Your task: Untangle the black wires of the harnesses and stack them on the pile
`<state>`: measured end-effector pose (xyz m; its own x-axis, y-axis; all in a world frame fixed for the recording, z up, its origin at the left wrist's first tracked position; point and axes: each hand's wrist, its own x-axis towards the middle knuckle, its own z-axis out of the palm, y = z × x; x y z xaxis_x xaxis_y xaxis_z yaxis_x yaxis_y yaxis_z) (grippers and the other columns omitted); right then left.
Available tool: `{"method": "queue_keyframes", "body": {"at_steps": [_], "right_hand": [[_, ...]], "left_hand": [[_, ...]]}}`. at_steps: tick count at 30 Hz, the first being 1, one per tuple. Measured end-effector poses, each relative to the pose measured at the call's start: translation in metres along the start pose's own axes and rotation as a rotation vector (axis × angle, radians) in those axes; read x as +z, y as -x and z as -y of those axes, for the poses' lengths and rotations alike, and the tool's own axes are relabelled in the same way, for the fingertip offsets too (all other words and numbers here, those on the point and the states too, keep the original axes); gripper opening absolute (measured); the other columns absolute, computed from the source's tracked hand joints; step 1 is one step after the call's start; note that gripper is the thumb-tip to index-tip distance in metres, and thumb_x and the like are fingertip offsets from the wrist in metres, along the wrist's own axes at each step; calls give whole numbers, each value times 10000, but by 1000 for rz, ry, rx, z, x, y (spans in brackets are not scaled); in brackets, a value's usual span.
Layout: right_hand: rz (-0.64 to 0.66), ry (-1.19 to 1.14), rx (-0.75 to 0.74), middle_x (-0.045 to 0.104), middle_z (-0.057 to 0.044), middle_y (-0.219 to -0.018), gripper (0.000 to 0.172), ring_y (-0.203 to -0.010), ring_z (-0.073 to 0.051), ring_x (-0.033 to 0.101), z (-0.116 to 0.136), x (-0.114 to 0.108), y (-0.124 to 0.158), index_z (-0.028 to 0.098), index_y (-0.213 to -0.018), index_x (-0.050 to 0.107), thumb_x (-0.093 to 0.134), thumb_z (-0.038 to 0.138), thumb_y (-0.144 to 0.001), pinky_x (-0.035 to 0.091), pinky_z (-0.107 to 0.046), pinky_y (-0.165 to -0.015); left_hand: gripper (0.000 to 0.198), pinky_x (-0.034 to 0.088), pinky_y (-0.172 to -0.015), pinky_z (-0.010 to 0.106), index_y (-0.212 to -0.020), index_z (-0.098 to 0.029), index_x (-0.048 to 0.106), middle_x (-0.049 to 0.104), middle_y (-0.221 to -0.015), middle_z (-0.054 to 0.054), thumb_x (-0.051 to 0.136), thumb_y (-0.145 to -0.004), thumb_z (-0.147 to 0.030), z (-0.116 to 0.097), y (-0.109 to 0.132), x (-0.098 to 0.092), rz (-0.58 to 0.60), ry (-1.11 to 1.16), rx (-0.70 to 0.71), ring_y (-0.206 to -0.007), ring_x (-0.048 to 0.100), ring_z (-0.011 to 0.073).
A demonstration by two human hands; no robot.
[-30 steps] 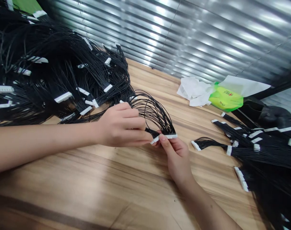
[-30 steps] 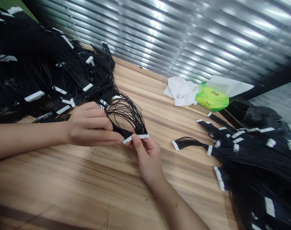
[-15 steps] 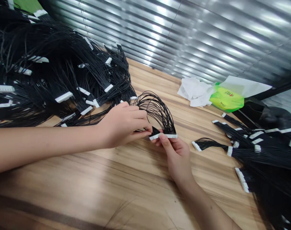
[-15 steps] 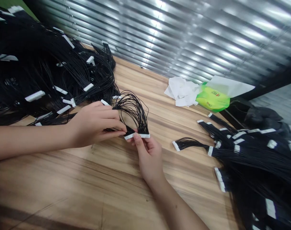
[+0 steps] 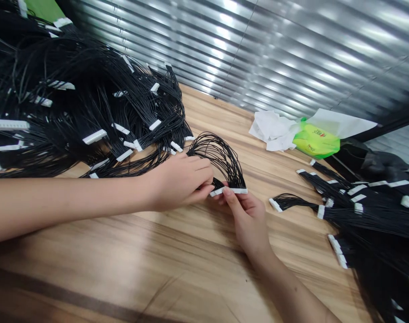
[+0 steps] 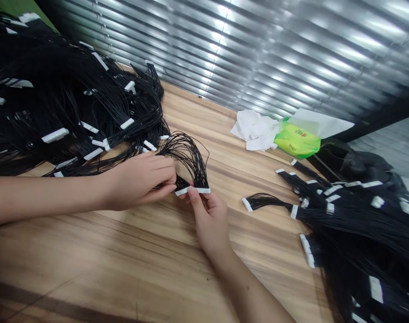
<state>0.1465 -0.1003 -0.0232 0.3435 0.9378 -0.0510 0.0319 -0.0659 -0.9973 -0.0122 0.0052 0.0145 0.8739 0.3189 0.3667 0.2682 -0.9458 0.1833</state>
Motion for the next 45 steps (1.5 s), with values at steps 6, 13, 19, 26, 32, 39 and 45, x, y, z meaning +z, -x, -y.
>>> {"method": "queue_keyframes", "body": {"at_steps": [6, 13, 19, 26, 32, 39, 45], "right_hand": [[-90, -171, 41, 666, -3, -662, 236, -588, -124, 539, -6, -3, -5, 180, -726, 674, 671, 408, -785, 451, -269, -602], [-65, -196, 38, 655, -2, -650, 226, -604, -126, 543, -8, -3, -5, 178, -746, 682, 702, 403, -758, 457, -283, -641], [-72, -183, 11, 661, -1, -658, 216, -607, -129, 547, -9, -4, -3, 189, -782, 686, 679, 405, -776, 465, -293, -650], [-87, -189, -40, 665, -6, -657, 225, -602, -134, 557, -9, -4, 0, 188, -826, 694, 676, 407, -783, 473, -290, -627], [-146, -226, -131, 671, 5, -674, 163, -588, -122, 541, -7, -4, 2, 205, -837, 702, 664, 361, -809, 455, -277, -602], [-130, -242, -149, 664, 12, -681, 161, -600, -113, 550, -8, -5, 5, 223, -886, 723, 661, 357, -821, 454, -251, -592], [-70, -152, -161, 632, 16, -632, 171, -583, -114, 550, -10, -5, 5, 206, -848, 723, 658, 362, -821, 467, -250, -586]], "left_hand": [[526, 363, -533, 300, -495, -198, 248, 323, -458, -30, 440, -895, -480, 25, 2, -20, -23, 511, 174, -463, 360, 112], [140, 389, -702, 376, -616, -227, 472, 454, -496, -55, 534, -709, -313, 64, 0, -21, -405, 287, 159, -440, 388, 95], [62, 446, -786, 361, -758, -217, 556, 642, -842, 0, 514, -720, -193, 72, -4, -13, -324, 23, -93, -753, 593, 157], [28, 483, -756, 323, -807, -193, 511, 577, -890, 41, 508, -781, -186, 68, -5, -7, -468, 113, -150, -840, 572, 162], [165, 449, -615, 244, -711, -201, 412, 547, -711, -5, 550, -775, -137, 63, 0, 2, -467, 294, 1, -656, 535, 103], [129, 474, -803, 297, -799, -195, 521, 622, -827, 16, 648, -780, -200, 66, 0, 2, -551, 218, -82, -836, 594, 140], [155, 480, -710, 226, -815, -207, 503, 550, -821, -6, 644, -824, -269, 62, -4, 8, -653, 544, -182, -773, 558, 103]]}}
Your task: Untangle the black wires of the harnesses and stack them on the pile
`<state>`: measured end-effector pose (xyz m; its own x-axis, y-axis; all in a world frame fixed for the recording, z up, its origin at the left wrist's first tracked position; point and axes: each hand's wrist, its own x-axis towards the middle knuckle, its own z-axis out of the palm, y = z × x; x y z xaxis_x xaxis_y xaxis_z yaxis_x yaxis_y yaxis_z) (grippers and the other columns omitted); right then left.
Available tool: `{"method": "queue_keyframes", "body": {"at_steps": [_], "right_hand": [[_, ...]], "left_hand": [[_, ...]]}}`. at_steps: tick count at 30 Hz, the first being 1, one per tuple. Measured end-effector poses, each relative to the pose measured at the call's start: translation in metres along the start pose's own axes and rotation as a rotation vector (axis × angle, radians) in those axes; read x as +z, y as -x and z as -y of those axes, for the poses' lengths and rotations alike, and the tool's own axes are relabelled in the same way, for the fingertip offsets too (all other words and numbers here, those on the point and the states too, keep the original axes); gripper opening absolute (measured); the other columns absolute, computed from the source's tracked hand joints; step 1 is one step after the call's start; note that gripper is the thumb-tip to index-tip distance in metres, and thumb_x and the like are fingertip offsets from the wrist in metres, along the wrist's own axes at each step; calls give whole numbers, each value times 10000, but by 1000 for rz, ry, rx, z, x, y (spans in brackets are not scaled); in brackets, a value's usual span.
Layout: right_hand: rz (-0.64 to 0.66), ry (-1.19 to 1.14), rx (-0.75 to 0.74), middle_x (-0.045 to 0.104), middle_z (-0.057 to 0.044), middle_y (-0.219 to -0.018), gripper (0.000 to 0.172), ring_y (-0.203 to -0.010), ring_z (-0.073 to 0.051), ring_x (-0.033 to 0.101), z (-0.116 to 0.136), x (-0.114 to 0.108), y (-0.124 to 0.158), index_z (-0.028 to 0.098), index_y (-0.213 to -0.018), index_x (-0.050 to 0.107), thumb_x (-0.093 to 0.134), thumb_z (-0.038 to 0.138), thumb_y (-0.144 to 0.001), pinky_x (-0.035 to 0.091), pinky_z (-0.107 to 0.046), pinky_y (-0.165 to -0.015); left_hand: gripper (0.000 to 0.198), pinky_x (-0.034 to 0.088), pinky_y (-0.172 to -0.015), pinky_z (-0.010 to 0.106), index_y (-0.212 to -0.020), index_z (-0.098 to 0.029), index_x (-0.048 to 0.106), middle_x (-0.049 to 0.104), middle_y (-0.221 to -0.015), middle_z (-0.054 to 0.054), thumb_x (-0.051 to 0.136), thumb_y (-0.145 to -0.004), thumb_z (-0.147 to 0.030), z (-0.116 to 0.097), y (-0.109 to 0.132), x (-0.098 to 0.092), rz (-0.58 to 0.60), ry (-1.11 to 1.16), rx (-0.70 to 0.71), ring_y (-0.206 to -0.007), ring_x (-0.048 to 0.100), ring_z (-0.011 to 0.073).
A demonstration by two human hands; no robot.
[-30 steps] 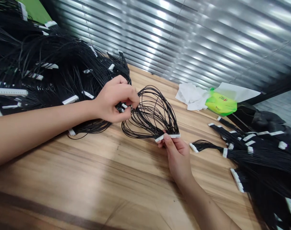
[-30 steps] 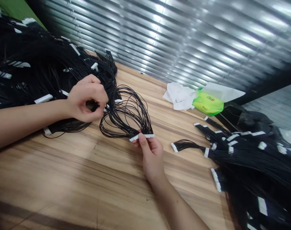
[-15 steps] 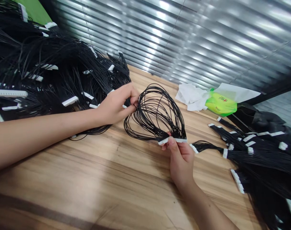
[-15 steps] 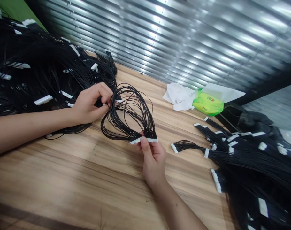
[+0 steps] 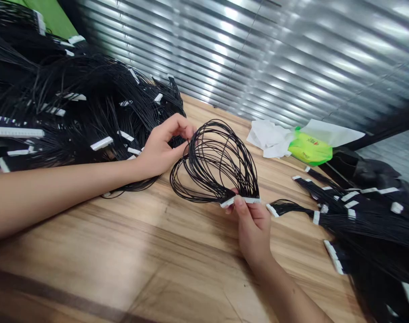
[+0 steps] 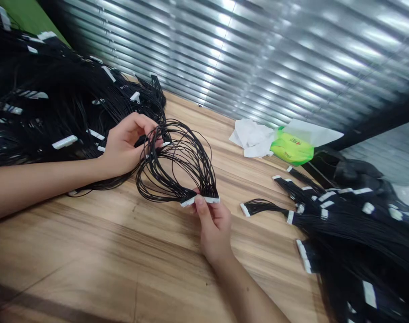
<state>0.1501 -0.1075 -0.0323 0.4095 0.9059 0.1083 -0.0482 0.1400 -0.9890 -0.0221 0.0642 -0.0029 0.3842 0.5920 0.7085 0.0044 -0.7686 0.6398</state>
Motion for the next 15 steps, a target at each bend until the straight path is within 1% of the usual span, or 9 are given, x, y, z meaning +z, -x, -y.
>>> {"method": "queue_keyframes", "body": {"at_steps": [2, 4, 7, 9, 12, 13, 15], "right_hand": [[21, 4, 12, 630, 13, -621, 183, -582, -121, 556, 0, 0, -1, 201, -846, 722, 655, 370, -820, 475, -258, -586], [28, 5, 29, 636, 8, -620, 188, -582, -126, 562, 0, 1, -2, 198, -834, 719, 660, 375, -813, 482, -264, -590], [17, -10, 58, 650, 4, -627, 190, -576, -123, 560, 0, 2, -3, 196, -804, 715, 670, 380, -802, 483, -260, -586], [20, -28, 75, 661, 2, -636, 194, -575, -119, 560, 0, 3, -3, 196, -784, 713, 673, 385, -799, 484, -253, -584], [65, -38, 95, 655, 10, -624, 188, -576, -114, 561, 1, 3, -4, 201, -796, 712, 666, 383, -807, 483, -242, -589], [81, -35, 99, 648, 12, -615, 185, -577, -114, 562, 1, 2, -4, 203, -800, 710, 662, 381, -811, 483, -241, -592], [97, -26, 104, 642, 11, -609, 196, -581, -120, 566, 1, 2, -4, 199, -773, 700, 654, 384, -817, 486, -245, -595]], "left_hand": [[194, 482, -693, 214, -804, -207, 479, 535, -849, 1, 634, -840, -318, -1, 0, 3, -45, 184, -70, -766, 554, 97], [212, 468, -647, 192, -822, -208, 471, 529, -819, -6, 632, -845, -343, -1, 0, 4, -38, 294, -147, -705, 539, 82], [211, 444, -585, 171, -888, -205, 469, 541, -707, -22, 593, -874, -375, 0, 0, 5, 71, 375, -270, -619, 521, 74], [247, 444, -566, 168, -919, -193, 475, 558, -668, -24, 583, -875, -411, 1, 1, 7, 135, 401, -345, -596, 525, 77], [323, 469, -592, 177, -932, -171, 503, 585, -716, -15, 640, -824, -443, 3, 2, 9, 174, 424, -435, -628, 553, 83], [326, 477, -609, 185, -926, -160, 525, 598, -747, -5, 640, -822, -447, 3, 3, 9, 204, 410, -450, -647, 563, 87], [314, 488, -664, 205, -904, -135, 594, 628, -800, 22, 579, -864, -446, 2, 3, 8, 332, 320, -426, -696, 582, 100]]}}
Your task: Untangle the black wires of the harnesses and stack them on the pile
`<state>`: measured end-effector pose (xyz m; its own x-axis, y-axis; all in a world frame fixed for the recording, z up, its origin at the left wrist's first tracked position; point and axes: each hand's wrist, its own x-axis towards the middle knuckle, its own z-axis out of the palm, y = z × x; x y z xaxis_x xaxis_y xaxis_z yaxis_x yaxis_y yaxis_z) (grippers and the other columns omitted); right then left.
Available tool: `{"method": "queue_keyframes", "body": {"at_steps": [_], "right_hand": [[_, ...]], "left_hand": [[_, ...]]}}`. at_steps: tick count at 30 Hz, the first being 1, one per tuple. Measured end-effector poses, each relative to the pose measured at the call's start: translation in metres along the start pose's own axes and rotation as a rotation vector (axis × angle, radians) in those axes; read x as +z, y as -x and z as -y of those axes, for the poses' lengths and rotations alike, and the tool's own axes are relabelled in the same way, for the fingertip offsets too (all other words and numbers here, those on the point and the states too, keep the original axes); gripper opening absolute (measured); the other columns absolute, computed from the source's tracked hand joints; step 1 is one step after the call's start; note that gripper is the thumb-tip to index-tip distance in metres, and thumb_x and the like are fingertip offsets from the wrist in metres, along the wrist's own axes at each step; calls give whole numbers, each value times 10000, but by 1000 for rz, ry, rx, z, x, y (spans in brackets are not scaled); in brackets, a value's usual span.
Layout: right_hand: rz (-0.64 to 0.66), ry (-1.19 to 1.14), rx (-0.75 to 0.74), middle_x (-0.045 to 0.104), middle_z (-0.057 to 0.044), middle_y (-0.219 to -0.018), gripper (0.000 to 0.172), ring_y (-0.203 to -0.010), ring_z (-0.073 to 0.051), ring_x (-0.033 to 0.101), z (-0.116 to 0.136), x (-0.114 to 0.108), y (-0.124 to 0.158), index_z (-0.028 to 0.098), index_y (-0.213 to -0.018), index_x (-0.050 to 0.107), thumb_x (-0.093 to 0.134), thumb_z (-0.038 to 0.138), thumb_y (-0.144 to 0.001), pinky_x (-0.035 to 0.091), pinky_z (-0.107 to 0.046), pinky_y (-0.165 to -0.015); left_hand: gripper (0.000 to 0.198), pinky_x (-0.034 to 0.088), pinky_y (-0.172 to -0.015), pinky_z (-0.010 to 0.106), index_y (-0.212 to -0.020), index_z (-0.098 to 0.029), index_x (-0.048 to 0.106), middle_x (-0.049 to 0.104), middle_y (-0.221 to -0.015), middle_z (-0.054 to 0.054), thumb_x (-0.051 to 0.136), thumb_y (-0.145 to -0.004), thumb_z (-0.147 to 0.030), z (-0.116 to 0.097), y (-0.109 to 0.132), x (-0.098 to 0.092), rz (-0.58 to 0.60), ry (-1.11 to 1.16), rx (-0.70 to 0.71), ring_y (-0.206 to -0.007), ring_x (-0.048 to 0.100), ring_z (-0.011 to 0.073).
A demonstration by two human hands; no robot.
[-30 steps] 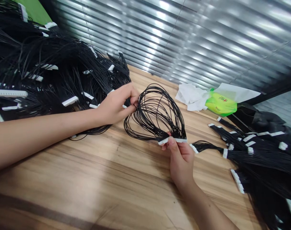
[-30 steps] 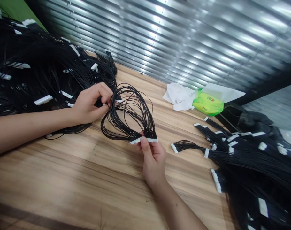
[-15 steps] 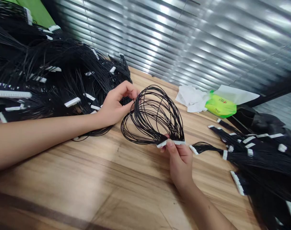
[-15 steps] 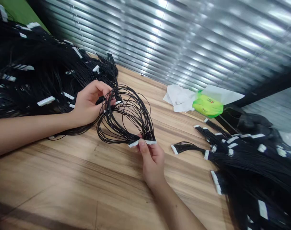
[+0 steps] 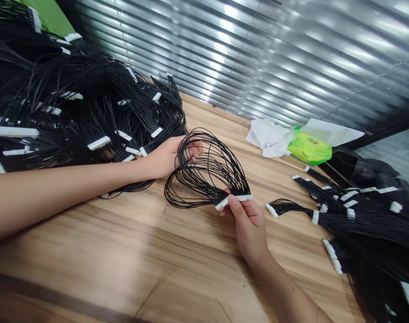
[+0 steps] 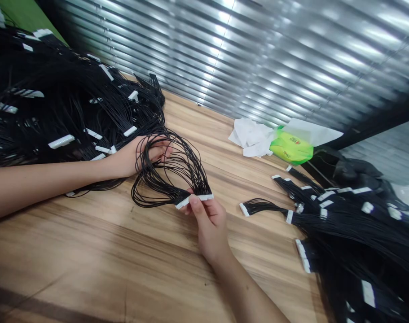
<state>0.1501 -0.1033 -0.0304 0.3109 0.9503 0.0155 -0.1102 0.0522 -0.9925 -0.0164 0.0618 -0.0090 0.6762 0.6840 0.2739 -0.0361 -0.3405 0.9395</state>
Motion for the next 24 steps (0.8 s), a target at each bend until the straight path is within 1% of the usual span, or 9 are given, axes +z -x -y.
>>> {"method": "queue_keyframes", "body": {"at_steps": [2, 4, 6, 8, 11, 13, 16, 21, 24], "right_hand": [[-4, 1, 8, 642, 5, -610, 221, -584, -124, 571, 1, 0, 0, 194, -723, 688, 656, 393, -813, 489, -247, -591], [-6, -13, 29, 649, 5, -617, 217, -577, -120, 567, 1, 1, -1, 194, -720, 691, 668, 394, -801, 489, -240, -583], [4, -37, 52, 661, 8, -629, 196, -568, -110, 558, 2, 2, -2, 200, -757, 707, 680, 391, -792, 487, -230, -578], [21, -51, 73, 671, 10, -641, 188, -562, -104, 552, 2, 3, -2, 207, -799, 720, 686, 391, -786, 487, -225, -580], [47, -34, 106, 665, 13, -631, 196, -565, -102, 549, 3, 3, -2, 209, -826, 729, 688, 397, -785, 487, -224, -588], [67, -10, 122, 659, 13, -627, 200, -568, -101, 547, 3, 3, -2, 208, -820, 733, 684, 400, -789, 483, -220, -588], [97, 11, 128, 665, 13, -645, 195, -582, -99, 551, 2, 2, -1, 216, -829, 735, 675, 400, -799, 480, -214, -593], [163, 2, 135, 679, 17, -675, 165, -632, -109, 589, 2, 3, 0, 233, -851, 725, 653, 380, -825, 494, -221, -639], [200, 37, 130, 683, 10, -684, 190, -664, -122, 607, 4, 3, 0, 222, -798, 718, 638, 391, -833, 502, -242, -688]], "left_hand": [[336, 488, -752, 220, -905, -127, 663, 667, -857, 47, 495, -919, -418, -3, 1, -2, 127, -153, 34, -781, 612, 121], [315, 477, -856, 229, -970, -149, 693, 693, -958, 58, 475, -936, -374, -6, 2, -2, 201, -247, 95, -915, 631, 144], [279, 460, -937, 241, -1063, -176, 681, 685, -1075, 61, 501, -928, -342, -7, 3, -2, 205, -298, 160, -1030, 620, 155], [290, 441, -991, 263, -1145, -188, 646, 663, -1144, 68, 514, -924, -322, -7, 2, -1, 184, -366, 220, -1091, 599, 160], [297, 412, -1044, 304, -1163, -161, 623, 646, -1174, 89, 465, -948, -292, -6, 2, 0, 161, -433, 285, -1138, 569, 163], [294, 428, -1028, 304, -1144, -130, 613, 650, -1162, 105, 416, -963, -254, -5, 3, 1, 193, -427, 325, -1129, 574, 155], [272, 493, -927, 274, -1139, -110, 586, 679, -1073, 103, 412, -955, -208, -6, 5, 3, 245, -426, 428, -1024, 620, 134], [245, 509, -879, 277, -1075, -101, 605, 684, -992, 94, 553, -893, -256, -11, 8, 5, 165, -538, 519, -959, 628, 139], [196, 528, -766, 239, -984, -107, 643, 702, -893, 71, 599, -867, -259, -13, 7, 6, 132, -495, 554, -833, 649, 121]]}}
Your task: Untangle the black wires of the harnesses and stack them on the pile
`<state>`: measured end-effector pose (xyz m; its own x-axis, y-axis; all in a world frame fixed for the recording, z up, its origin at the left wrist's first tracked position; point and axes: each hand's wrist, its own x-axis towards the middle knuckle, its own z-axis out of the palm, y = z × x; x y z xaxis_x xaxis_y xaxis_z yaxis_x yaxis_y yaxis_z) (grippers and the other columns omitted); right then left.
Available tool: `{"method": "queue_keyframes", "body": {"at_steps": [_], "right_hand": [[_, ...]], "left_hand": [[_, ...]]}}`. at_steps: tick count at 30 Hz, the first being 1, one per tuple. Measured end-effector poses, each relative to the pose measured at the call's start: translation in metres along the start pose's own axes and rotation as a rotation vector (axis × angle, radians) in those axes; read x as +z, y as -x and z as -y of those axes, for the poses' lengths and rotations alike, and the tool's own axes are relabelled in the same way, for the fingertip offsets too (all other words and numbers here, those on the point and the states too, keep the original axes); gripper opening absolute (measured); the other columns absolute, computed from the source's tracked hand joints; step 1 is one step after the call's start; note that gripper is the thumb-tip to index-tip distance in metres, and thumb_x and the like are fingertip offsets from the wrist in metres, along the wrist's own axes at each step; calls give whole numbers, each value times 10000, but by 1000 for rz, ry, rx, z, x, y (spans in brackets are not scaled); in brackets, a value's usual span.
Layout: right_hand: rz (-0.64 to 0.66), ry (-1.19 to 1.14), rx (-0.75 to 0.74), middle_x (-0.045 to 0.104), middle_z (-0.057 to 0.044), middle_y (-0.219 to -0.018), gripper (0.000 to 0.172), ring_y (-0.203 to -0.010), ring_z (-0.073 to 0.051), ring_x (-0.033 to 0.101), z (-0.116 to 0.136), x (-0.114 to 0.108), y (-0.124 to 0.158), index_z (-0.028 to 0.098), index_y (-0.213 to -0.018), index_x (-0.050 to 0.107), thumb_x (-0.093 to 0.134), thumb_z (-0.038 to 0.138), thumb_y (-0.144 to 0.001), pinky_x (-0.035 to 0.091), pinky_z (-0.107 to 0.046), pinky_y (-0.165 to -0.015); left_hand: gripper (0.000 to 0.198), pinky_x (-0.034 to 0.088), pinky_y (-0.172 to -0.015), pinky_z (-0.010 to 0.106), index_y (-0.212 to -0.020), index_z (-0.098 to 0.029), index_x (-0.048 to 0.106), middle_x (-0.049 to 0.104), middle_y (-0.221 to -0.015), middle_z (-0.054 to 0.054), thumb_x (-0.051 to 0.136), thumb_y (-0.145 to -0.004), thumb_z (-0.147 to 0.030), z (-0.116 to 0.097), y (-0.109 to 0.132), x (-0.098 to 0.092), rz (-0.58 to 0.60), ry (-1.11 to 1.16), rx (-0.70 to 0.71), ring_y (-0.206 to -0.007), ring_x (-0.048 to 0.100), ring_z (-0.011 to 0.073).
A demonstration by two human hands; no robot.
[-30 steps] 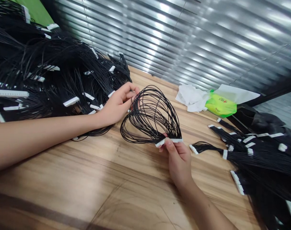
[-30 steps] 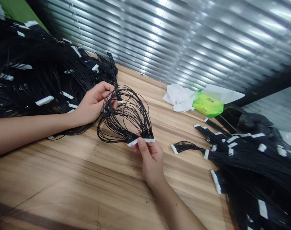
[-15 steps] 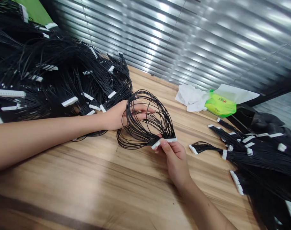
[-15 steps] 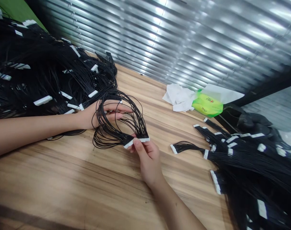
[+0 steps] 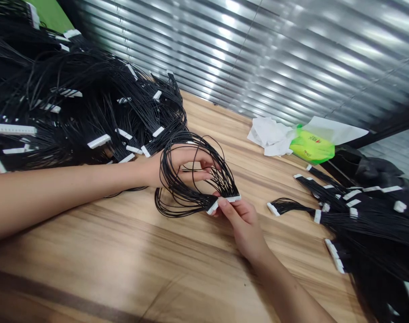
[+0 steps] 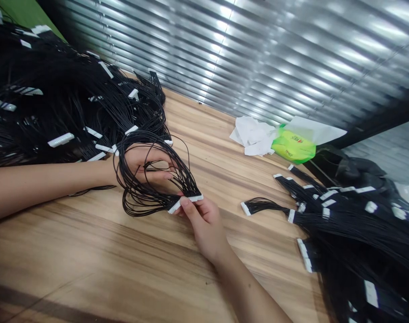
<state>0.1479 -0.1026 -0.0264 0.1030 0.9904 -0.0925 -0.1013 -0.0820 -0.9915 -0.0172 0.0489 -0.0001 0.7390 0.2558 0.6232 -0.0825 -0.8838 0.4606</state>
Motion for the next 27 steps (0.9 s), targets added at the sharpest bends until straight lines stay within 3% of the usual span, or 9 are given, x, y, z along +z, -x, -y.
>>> {"method": "queue_keyframes", "body": {"at_steps": [3, 7, 9, 12, 14, 22, 27], "right_hand": [[61, 62, 15, 689, -10, -692, 269, -700, -147, 622, 2, -2, 0, 199, -713, 700, 613, 419, -843, 506, -278, -741], [148, 103, 48, 705, -22, -738, 280, -719, -160, 625, 6, -5, 1, 194, -717, 690, 591, 415, -858, 506, -302, -762], [211, 103, 52, 708, -16, -750, 279, -727, -157, 625, 7, -8, 1, 201, -722, 691, 574, 406, -872, 500, -297, -768], [298, 111, 74, 700, -14, -727, 294, -707, -156, 620, 9, -10, 2, 201, -709, 697, 570, 411, -872, 501, -286, -718], [313, 118, 88, 700, -19, -736, 299, -687, -154, 612, 10, -11, 2, 198, -699, 702, 581, 418, -862, 497, -277, -676], [313, 57, 112, 691, 7, -713, 274, -643, -120, 600, 9, -11, 2, 213, -691, 697, 585, 388, -869, 474, -243, -649], [302, 91, 91, 692, 0, -711, 270, -665, -130, 613, 10, -9, 2, 205, -700, 704, 596, 395, -858, 482, -245, -648]], "left_hand": [[126, 518, -668, 200, -912, -144, 676, 719, -830, 39, 595, -868, -229, -1, -1, 2, -44, 55, 50, -714, 645, 90], [92, 510, -763, 220, -854, -168, 711, 730, -838, 46, 639, -835, -220, -5, -2, 2, -28, 98, 99, -781, 644, 106], [117, 507, -735, 209, -864, -162, 717, 723, -852, 56, 624, -846, -232, -9, -3, -1, 60, 212, -57, -768, 633, 106], [167, 499, -652, 187, -906, -124, 716, 695, -871, 70, 612, -855, -244, -12, -5, -7, 326, 471, -375, -733, 622, 108], [178, 511, -692, 207, -937, -103, 714, 690, -894, 81, 607, -854, -220, -12, -6, -10, 438, 593, -443, -764, 625, 129], [124, 472, -662, 158, -910, -127, 729, 664, -842, 41, 648, -826, -166, -14, -8, -6, 306, 526, -419, -731, 594, 87], [137, 407, -559, 138, -894, -180, 741, 597, -747, -6, 665, -823, -268, -23, -11, -8, 357, 304, -339, -625, 494, 60]]}}
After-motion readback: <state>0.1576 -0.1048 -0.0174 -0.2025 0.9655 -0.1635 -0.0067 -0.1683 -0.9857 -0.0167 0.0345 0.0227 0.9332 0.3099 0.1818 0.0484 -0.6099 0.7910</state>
